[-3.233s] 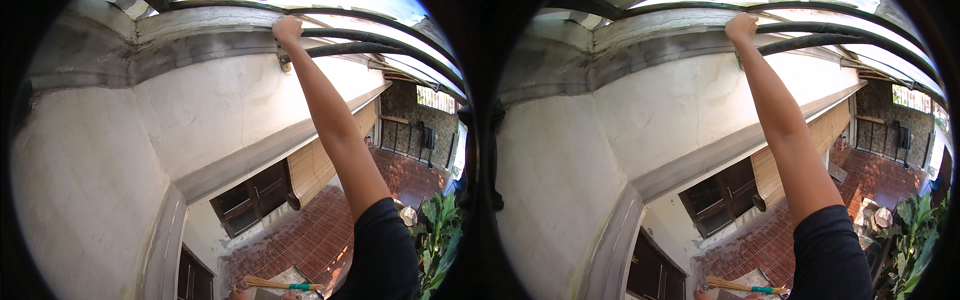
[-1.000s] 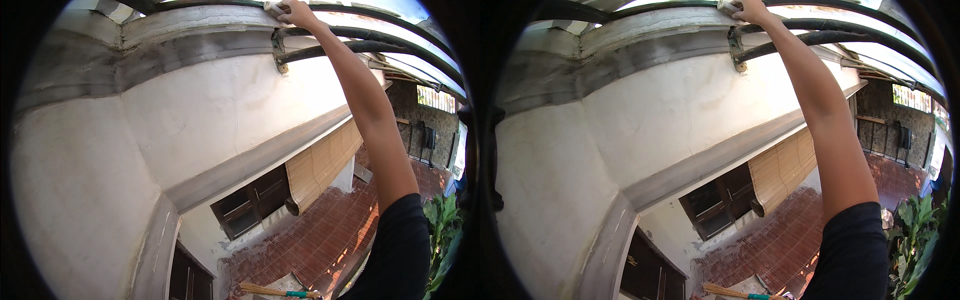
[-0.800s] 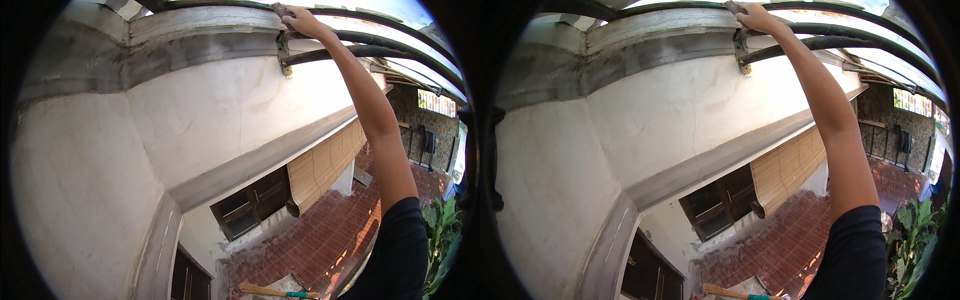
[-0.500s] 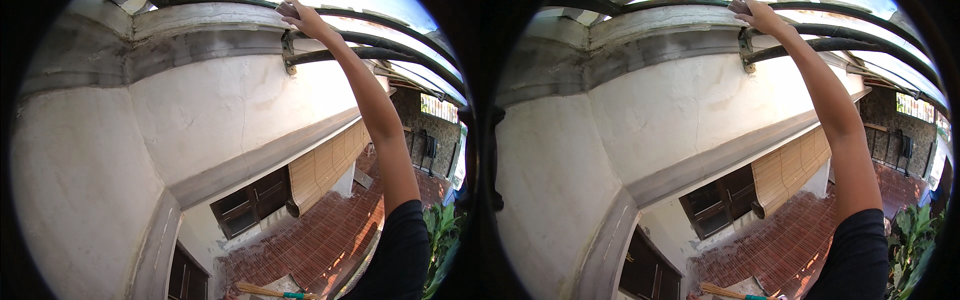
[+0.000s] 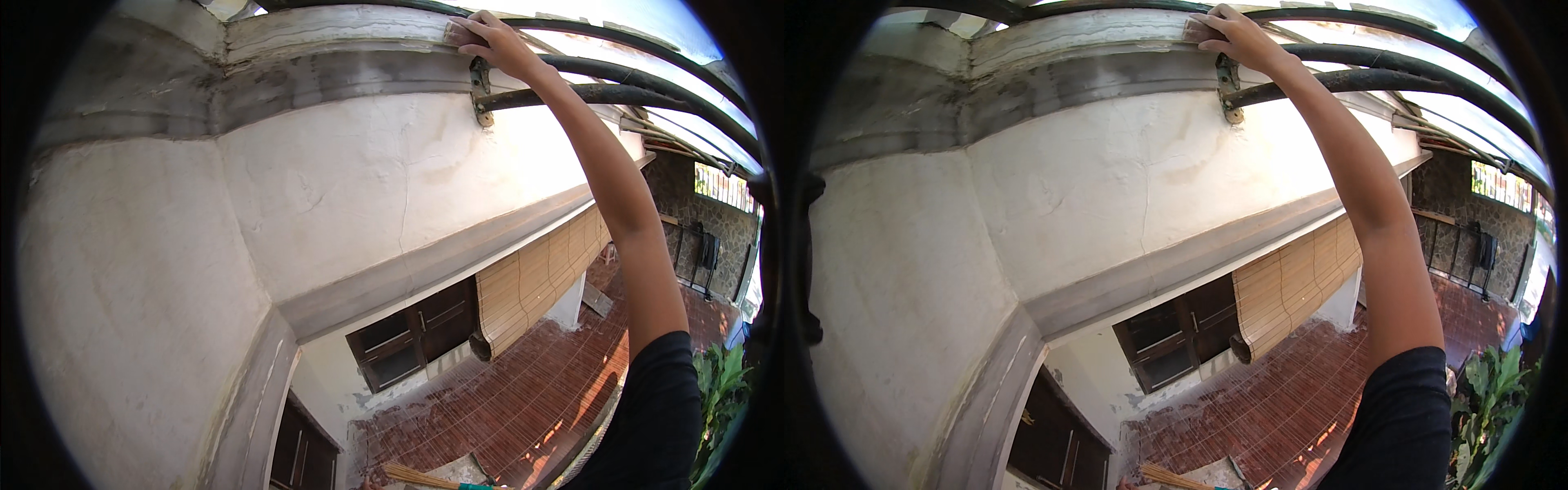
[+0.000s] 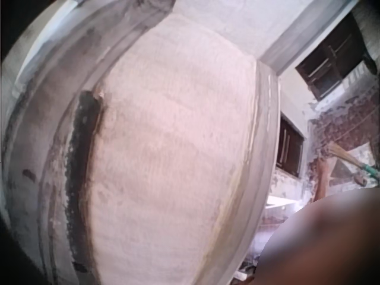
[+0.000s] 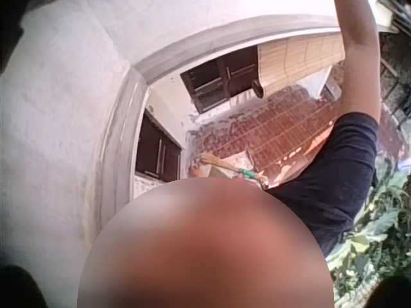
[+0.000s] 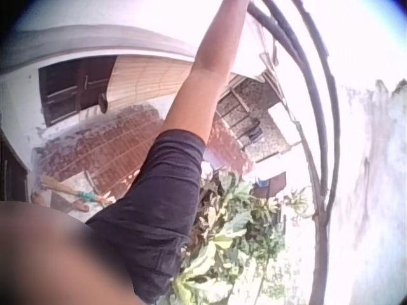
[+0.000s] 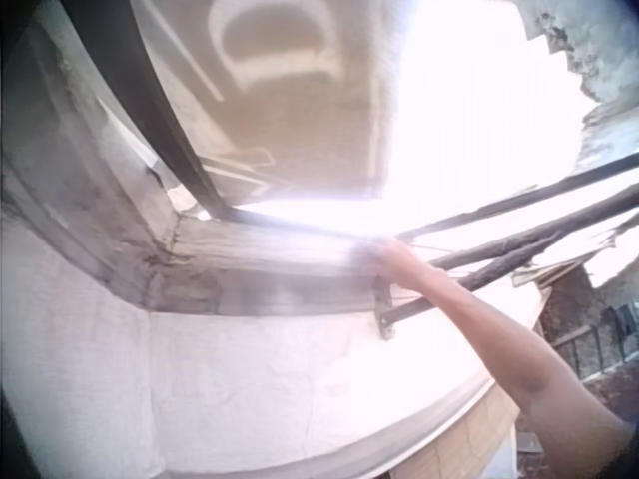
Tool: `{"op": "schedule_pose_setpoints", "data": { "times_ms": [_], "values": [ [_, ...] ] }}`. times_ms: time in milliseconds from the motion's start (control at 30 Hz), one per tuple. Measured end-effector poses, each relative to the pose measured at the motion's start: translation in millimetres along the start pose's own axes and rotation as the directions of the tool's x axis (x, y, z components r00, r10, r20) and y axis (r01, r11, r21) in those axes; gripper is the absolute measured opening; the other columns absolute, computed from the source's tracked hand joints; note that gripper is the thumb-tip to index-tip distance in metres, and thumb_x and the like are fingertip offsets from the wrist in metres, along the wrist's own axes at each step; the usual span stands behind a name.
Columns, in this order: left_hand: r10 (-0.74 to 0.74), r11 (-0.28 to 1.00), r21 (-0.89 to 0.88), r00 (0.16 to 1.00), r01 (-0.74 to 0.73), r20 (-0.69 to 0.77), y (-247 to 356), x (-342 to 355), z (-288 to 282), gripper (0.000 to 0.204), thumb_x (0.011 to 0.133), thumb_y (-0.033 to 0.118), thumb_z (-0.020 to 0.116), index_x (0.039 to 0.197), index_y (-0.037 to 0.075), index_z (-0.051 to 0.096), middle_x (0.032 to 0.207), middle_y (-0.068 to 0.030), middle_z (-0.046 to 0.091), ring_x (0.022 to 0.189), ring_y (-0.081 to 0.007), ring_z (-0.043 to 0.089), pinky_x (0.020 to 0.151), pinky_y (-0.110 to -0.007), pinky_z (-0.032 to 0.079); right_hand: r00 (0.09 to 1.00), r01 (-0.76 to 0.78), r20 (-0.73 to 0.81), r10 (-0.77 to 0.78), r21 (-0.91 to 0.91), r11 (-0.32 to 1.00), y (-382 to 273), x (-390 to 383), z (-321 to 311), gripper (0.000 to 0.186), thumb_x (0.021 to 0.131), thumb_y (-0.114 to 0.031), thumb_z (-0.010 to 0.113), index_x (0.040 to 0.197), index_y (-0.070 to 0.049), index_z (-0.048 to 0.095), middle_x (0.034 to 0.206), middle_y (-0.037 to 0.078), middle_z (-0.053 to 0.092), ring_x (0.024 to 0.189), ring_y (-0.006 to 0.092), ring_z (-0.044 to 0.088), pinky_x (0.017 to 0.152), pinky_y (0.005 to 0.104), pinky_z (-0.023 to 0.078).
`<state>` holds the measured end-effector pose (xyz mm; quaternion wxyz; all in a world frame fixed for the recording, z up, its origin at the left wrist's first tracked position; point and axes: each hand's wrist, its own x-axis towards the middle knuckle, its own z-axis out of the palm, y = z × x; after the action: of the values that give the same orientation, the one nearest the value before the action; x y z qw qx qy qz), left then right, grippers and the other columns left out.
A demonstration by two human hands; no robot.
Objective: The person applies plaster to the upper wall and ceiling junction using a trowel, smoothing the surface with repeated strokes. The person occasionally pauses to scrape excess material from the trowel and continues smoothing the treated area.
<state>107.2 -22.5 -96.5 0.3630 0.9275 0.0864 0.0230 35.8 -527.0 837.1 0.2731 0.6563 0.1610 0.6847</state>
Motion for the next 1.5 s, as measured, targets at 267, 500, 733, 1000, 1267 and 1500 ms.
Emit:
{"op": "schedule_pose_setpoints", "data": {
  "times_ms": [267,500,733,1000,1267,1500],
  "values": [
    [0.011,1.0,0.005,1.0,-0.011,-0.005,-0.3,2.1,1.2,0.043,0.099,0.034,0.045,0.13,0.011,0.062,0.128,-0.0219,0.063,0.118,-0.0433,0.058,0.099,-0.055,0.044,0.958,-0.274,0.161,0.237,0.272,0.922,-24.5,10.2,-16.7,0.029,0.093,-0.014,0.061,0.12,-0.005,0.068,0.111,0.016,0.071,0.1,0.0285,0.068,0.09,0.0411,0.055],
    [0.028,1.0,-0.011,1.0,-0.028,-0.011,-4.7,4.6,-5.2,0.042,0.099,0.034,0.045,0.13,0.011,0.063,0.127,-0.0219,0.063,0.117,-0.0433,0.058,0.098,-0.055,0.044,0.77,-0.54,0.374,0.517,-0.05,0.84,-9.5,27.5,-22.3,0.02,0.092,-0.017,0.061,0.103,-0.005,0.072,0.095,0.017,0.073,0.078,0.0288,0.069,0.07,0.0411,0.056],
    [0.029,0.999,-0.014,1.0,-0.029,-0.012,-3.4,10.8,-2.4,0.042,0.099,0.034,0.045,0.129,0.011,0.063,0.127,-0.0219,0.063,0.117,-0.0434,0.058,0.098,-0.054,0.045,0.988,-0.097,0.12,0.1,-0.033,0.995,3.7,21.6,-11.2,0.038,0.086,-0.017,0.076,0.119,-0.001,0.064,0.1,0.02,0.069,0.098,0.0375,0.066,0.088,0.0424,0.052],
    [0.039,0.999,-0.024,0.999,-0.039,-0.006,-4.9,11.6,-0.4,0.042,0.099,0.034,0.045,0.129,0.011,0.063,0.126,-0.022,0.064,0.116,-0.0434,0.059,0.097,-0.054,0.045,0.977,-0.201,0.092,0.194,0.08,0.976,9.1,16.6,-17.0,0.034,0.084,-0.018,0.078,0.107,0.003,0.065,0.099,0.022,0.07,0.093,0.0357,0.069,0.085,0.0421,0.053],
    [0.045,0.999,-0.021,0.999,-0.045,-0.011,-4.2,11.2,-0.2,0.041,0.099,0.033,0.046,0.128,0.011,0.064,0.126,-0.022,0.064,0.116,-0.0434,0.059,0.097,-0.054,0.045,0.967,-0.221,0.168,0.193,0.165,0.961,16.7,10.0,-8.1,0.04,0.087,-0.019,0.077,0.118,0.002,0.064,0.11,0.022,0.071,0.099,0.0345,0.07,0.093,0.04,0.055],
    [0.04,0.999,-0.015,0.999,-0.04,-0.018,-6.0,6.5,-0.7,0.041,0.099,0.033,0.046,0.128,0.011,0.064,0.125,-0.022,0.064,0.115,-0.0434,0.059,0.097,-0.053,0.046,0.925,-0.121,0.339,0.171,-0.164,0.979,17.5,16.8,-2.6,0.018,0.088,-0.021,0.063,0.096,-0.008,0.072,0.086,0.014,0.07,0.076,0.029,0.066,0.073,0.041,0.054]
  ]
}}
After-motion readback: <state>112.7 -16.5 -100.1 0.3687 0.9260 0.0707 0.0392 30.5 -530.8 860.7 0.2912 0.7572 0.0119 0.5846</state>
